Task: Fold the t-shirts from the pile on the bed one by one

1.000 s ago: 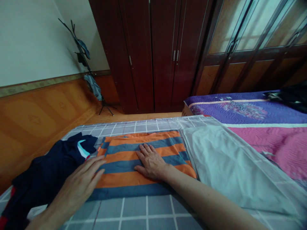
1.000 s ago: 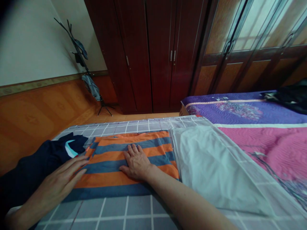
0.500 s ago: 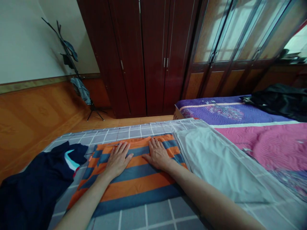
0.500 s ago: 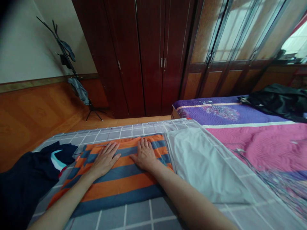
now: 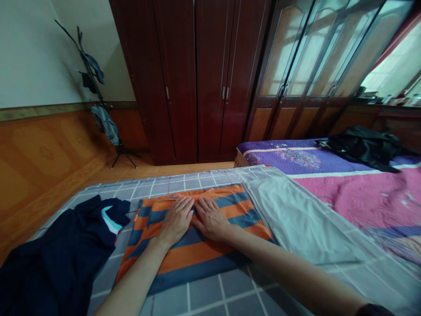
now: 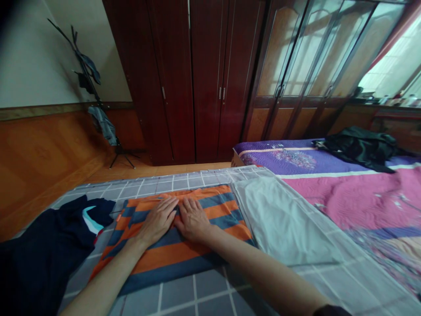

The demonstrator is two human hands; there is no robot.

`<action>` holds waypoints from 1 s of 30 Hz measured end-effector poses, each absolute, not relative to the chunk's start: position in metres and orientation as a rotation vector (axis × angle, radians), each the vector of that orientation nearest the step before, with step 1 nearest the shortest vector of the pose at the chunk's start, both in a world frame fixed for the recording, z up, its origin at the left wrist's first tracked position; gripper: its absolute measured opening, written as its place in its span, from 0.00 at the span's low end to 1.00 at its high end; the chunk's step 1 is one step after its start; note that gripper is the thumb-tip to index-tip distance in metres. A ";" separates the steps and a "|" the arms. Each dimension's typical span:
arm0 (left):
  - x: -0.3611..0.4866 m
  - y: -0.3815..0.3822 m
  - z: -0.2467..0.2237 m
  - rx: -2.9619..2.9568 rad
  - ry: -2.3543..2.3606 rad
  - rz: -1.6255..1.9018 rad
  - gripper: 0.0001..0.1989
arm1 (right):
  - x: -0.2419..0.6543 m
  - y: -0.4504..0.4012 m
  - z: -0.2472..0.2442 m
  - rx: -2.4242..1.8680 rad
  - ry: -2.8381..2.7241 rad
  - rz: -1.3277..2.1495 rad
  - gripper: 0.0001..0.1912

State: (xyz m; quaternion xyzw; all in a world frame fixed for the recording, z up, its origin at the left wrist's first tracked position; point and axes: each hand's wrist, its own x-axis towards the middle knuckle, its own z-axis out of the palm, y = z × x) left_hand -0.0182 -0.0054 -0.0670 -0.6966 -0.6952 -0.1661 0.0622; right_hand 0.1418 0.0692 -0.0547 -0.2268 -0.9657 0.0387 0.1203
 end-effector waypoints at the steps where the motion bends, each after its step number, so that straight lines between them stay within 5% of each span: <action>1: -0.020 -0.006 -0.068 -2.138 -2.123 -0.475 0.22 | 0.139 0.065 -0.056 -0.600 -2.845 0.131 0.33; 11: -0.037 -0.009 -0.074 -2.079 -2.326 -0.337 0.28 | 0.208 0.123 -0.045 -1.243 -2.729 -0.057 0.38; 18: -0.036 -0.010 -0.074 -2.078 -2.328 -0.315 0.29 | 0.216 0.058 -0.054 -0.944 -2.870 0.065 0.37; 24: -0.036 -0.009 -0.077 -2.067 -2.308 -0.331 0.28 | 0.281 0.088 -0.031 -1.387 -2.584 -0.162 0.24; 30: -0.036 -0.009 -0.078 -2.042 -2.314 -0.299 0.28 | 0.327 0.091 -0.031 -1.441 -2.520 -0.032 0.15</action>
